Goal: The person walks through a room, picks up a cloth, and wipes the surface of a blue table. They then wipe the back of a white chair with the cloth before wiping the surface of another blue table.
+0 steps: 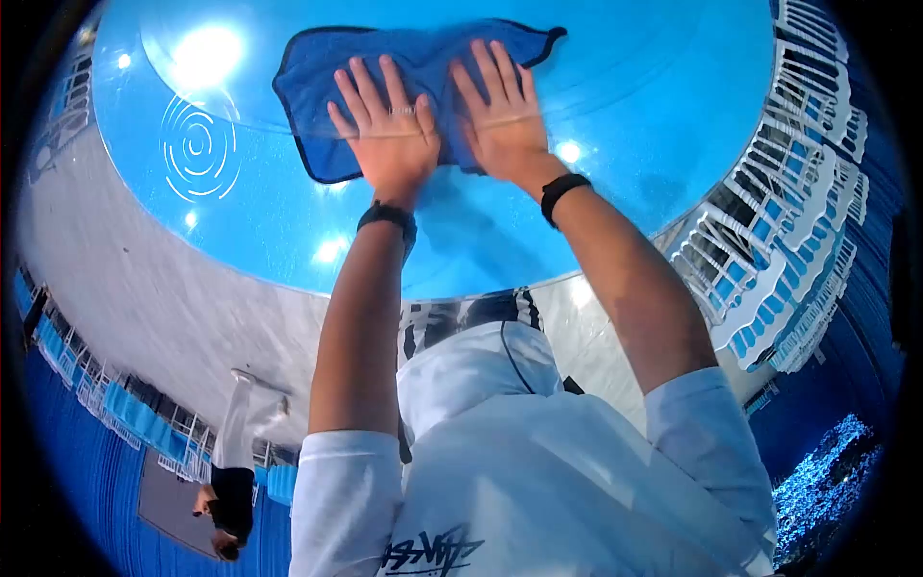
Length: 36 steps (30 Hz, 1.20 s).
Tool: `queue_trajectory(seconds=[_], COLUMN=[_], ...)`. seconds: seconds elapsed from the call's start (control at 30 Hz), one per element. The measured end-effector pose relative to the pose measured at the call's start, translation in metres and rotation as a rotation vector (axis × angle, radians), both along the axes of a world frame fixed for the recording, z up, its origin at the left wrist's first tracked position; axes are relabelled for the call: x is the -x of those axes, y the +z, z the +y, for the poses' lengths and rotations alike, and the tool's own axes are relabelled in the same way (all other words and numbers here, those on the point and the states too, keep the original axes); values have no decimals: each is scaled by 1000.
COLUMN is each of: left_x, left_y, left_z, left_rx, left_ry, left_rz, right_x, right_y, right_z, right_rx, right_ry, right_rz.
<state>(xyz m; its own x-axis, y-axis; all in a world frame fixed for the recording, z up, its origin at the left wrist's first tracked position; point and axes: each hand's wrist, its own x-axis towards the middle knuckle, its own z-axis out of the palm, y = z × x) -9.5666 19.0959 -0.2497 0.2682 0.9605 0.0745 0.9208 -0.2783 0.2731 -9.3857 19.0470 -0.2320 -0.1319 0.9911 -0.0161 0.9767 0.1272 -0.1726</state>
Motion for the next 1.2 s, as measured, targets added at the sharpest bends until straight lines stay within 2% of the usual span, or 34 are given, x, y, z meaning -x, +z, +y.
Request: queue_trajectory(seconds=[0.57, 0.77, 0.97, 1.2], left_x=[-3, -3, 1, 5], left_y=[-7, -9, -11, -11], left_z=[-8, -9, -6, -3], left_rx=[-23, -45, -49, -40], left_ry=[25, 18, -14, -76], left_rz=[-125, -128, -87, -64], right_x=[-7, -5, -1, -3], right_y=[-18, -16, 7, 4], right_z=[5, 3, 12, 12], right_rx=[-176, -141, -93, -78], right_ry=[-8, -17, 34, 60], right_rz=[129, 80, 200, 178])
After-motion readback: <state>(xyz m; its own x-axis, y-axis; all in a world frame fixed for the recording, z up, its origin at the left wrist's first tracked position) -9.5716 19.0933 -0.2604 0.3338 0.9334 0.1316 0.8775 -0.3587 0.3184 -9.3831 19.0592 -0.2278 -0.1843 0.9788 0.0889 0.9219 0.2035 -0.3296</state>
